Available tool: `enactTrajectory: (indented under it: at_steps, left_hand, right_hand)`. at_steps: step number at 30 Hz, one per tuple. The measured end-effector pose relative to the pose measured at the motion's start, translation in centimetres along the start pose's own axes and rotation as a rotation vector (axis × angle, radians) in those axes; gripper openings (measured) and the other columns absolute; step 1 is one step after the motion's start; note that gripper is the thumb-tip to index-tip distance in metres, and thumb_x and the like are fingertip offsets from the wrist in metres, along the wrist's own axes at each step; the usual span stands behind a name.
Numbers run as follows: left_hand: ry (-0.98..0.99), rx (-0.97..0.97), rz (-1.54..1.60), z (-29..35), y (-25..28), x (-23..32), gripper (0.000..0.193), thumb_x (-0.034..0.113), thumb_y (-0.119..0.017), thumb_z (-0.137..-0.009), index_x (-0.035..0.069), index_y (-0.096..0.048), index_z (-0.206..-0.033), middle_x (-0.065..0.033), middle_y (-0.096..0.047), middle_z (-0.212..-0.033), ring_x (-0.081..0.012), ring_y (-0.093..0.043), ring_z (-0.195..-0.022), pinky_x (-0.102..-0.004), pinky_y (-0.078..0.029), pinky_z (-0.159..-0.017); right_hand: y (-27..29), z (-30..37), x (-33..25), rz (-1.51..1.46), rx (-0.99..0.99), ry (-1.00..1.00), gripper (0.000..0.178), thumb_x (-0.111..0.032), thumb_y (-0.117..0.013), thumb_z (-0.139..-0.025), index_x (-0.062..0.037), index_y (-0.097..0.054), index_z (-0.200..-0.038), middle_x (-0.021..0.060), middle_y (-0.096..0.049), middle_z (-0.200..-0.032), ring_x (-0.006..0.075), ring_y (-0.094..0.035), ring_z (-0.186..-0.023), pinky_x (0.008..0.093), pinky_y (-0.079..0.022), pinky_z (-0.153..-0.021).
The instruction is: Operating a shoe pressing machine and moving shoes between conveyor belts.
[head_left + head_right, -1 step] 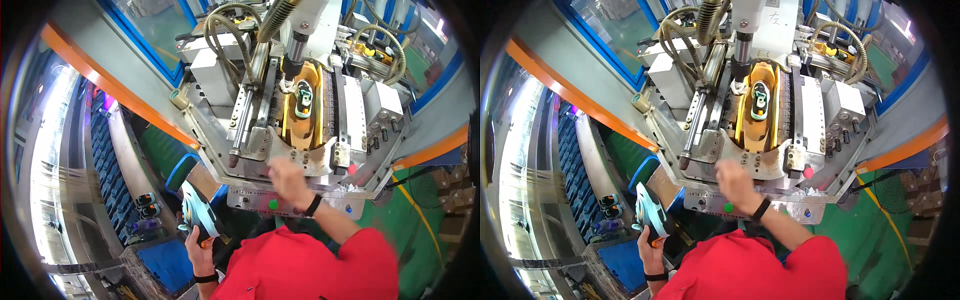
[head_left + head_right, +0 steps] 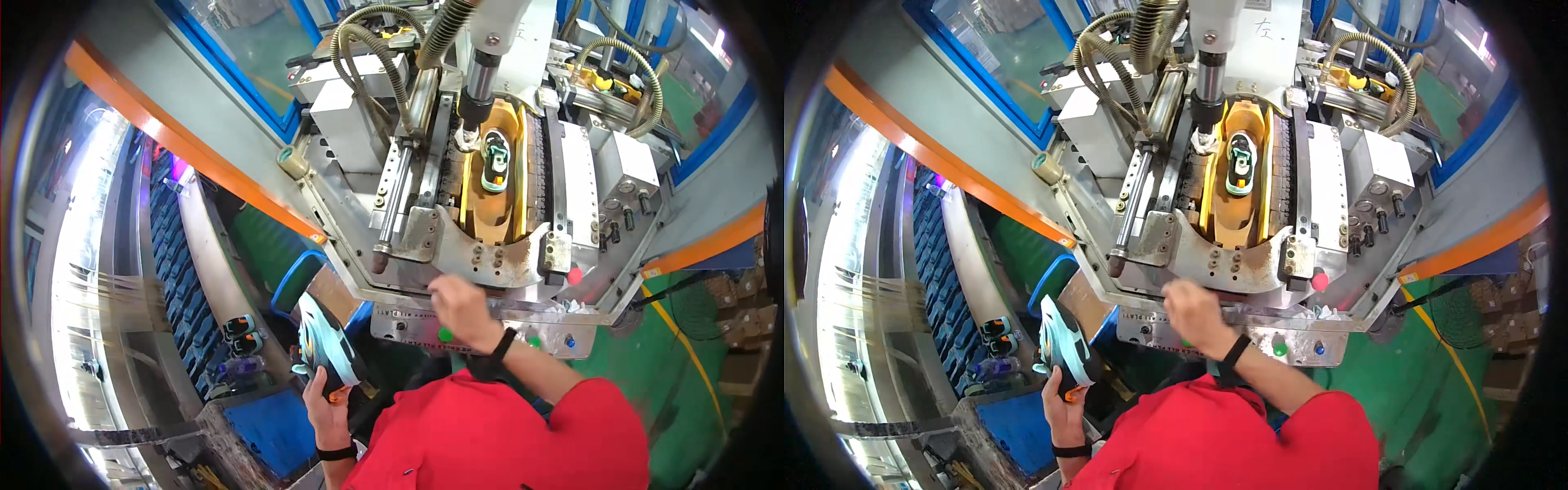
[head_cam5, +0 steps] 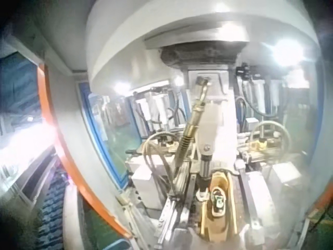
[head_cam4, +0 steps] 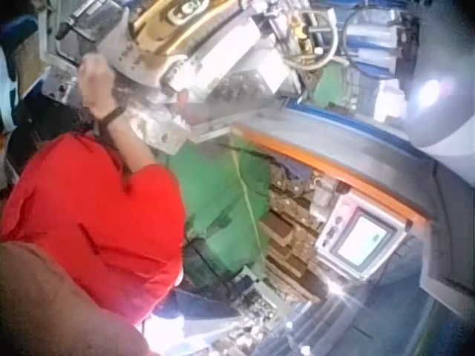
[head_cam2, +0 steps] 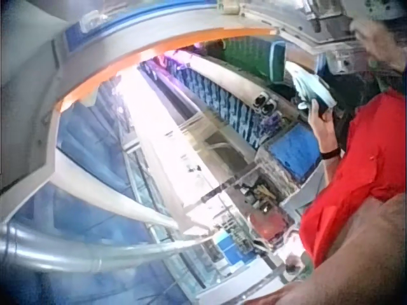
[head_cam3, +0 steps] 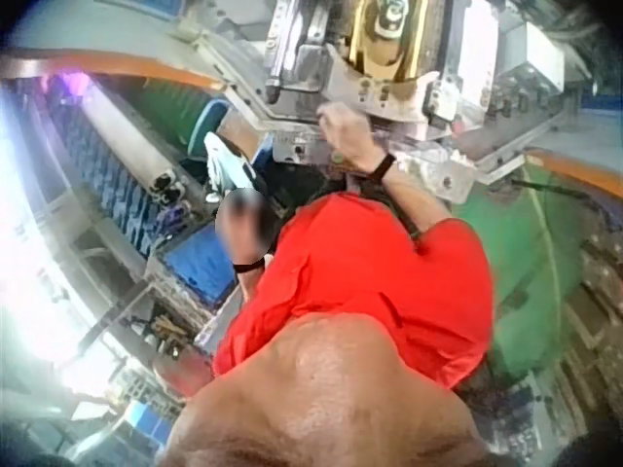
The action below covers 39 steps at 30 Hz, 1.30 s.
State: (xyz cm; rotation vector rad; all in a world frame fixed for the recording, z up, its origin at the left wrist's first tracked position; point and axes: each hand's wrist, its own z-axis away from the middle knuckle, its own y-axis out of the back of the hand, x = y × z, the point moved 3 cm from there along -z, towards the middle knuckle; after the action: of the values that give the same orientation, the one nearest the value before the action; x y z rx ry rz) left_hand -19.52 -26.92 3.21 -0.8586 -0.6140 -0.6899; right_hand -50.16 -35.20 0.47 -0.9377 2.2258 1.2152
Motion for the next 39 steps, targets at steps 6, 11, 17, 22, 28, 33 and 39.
enactTrajectory:
  at_steps: [6,11,17,22,28,33,39]
  left_hand:
    - [-0.004,0.018,-0.058,2.4,-3.4,-0.7,0.025,0.011,-0.06,-0.092,0.0,-0.058,-0.115,-0.0113,-0.066,-0.109,-0.0268,-0.067,-0.097,-0.0453,-0.055,-0.079]
    - [-0.02,0.09,-0.078,3.9,-2.7,-1.6,0.028,0.013,-0.062,-0.091,0.001,-0.057,-0.116,-0.0111,-0.065,-0.11,-0.0262,-0.066,-0.097,-0.0456,-0.054,-0.082]
    - [-0.023,0.029,-0.02,3.9,-2.0,-2.2,0.028,0.013,-0.062,-0.092,0.002,-0.057,-0.117,-0.0098,-0.066,-0.11,-0.0252,-0.067,-0.097,-0.0452,-0.055,-0.081]
    - [-0.031,0.048,0.024,4.0,-1.9,-2.6,0.032,0.013,-0.062,-0.091,0.001,-0.056,-0.12,-0.0104,-0.066,-0.109,-0.0252,-0.067,-0.096,-0.0447,-0.055,-0.08]
    - [-0.031,0.032,0.021,4.3,-2.2,-3.9,0.031,0.011,-0.062,-0.091,0.0,-0.056,-0.12,-0.0101,-0.066,-0.109,-0.0241,-0.067,-0.096,-0.0437,-0.055,-0.079]
    - [-0.041,0.018,0.054,4.9,-1.9,-4.8,0.028,0.013,-0.062,-0.092,0.0,-0.058,-0.117,-0.0105,-0.066,-0.108,-0.0239,-0.067,-0.095,-0.0433,-0.055,-0.078]
    - [-0.109,0.101,0.05,8.8,-0.2,-5.8,0.028,0.014,-0.062,-0.092,0.0,-0.058,-0.116,-0.0107,-0.066,-0.108,-0.0244,-0.066,-0.096,-0.0435,-0.055,-0.079]
  right_hand:
    - [-12.0,12.1,8.9,0.111,-0.502,-0.225,0.026,-0.015,-0.056,-0.086,-0.0085,-0.056,-0.111,0.0169,-0.054,-0.115,0.0337,-0.062,-0.095,0.0444,-0.056,-0.072]
    - [-12.7,12.4,9.9,0.23,-0.448,-0.095,0.031,-0.014,-0.056,-0.086,-0.01,-0.055,-0.117,0.0164,-0.052,-0.118,0.0339,-0.063,-0.096,0.0436,-0.056,-0.075]
    - [4.5,-2.8,-0.2,-0.262,-0.025,-0.087,0.015,-0.015,-0.06,-0.088,-0.0056,-0.061,-0.1,0.013,-0.06,-0.086,0.0288,-0.061,-0.079,0.0375,-0.049,-0.066]
    - [20.7,-26.1,2.4,-0.018,0.832,0.27,0.063,-0.019,-0.081,-0.074,0.0004,-0.051,-0.125,0.013,-0.061,-0.111,0.0216,-0.063,-0.091,0.0308,-0.051,-0.079]
    - [22.1,-33.2,1.9,-0.427,0.489,0.11,0.029,-0.017,-0.077,-0.078,0.0,-0.067,-0.1,0.0039,-0.065,-0.078,0.0127,-0.059,-0.064,0.0284,-0.047,-0.054]
    - [22.6,-32.7,2.6,-0.528,0.476,0.14,0.029,-0.018,-0.078,-0.077,-0.0006,-0.067,-0.097,0.0039,-0.065,-0.076,0.01,-0.058,-0.062,0.0263,-0.046,-0.052]
    - [20.2,-35.2,6.4,-0.43,0.544,0.257,0.034,-0.018,-0.079,-0.074,0.0014,-0.066,-0.099,0.0088,-0.068,-0.083,0.0171,-0.063,-0.072,0.0315,-0.05,-0.06]
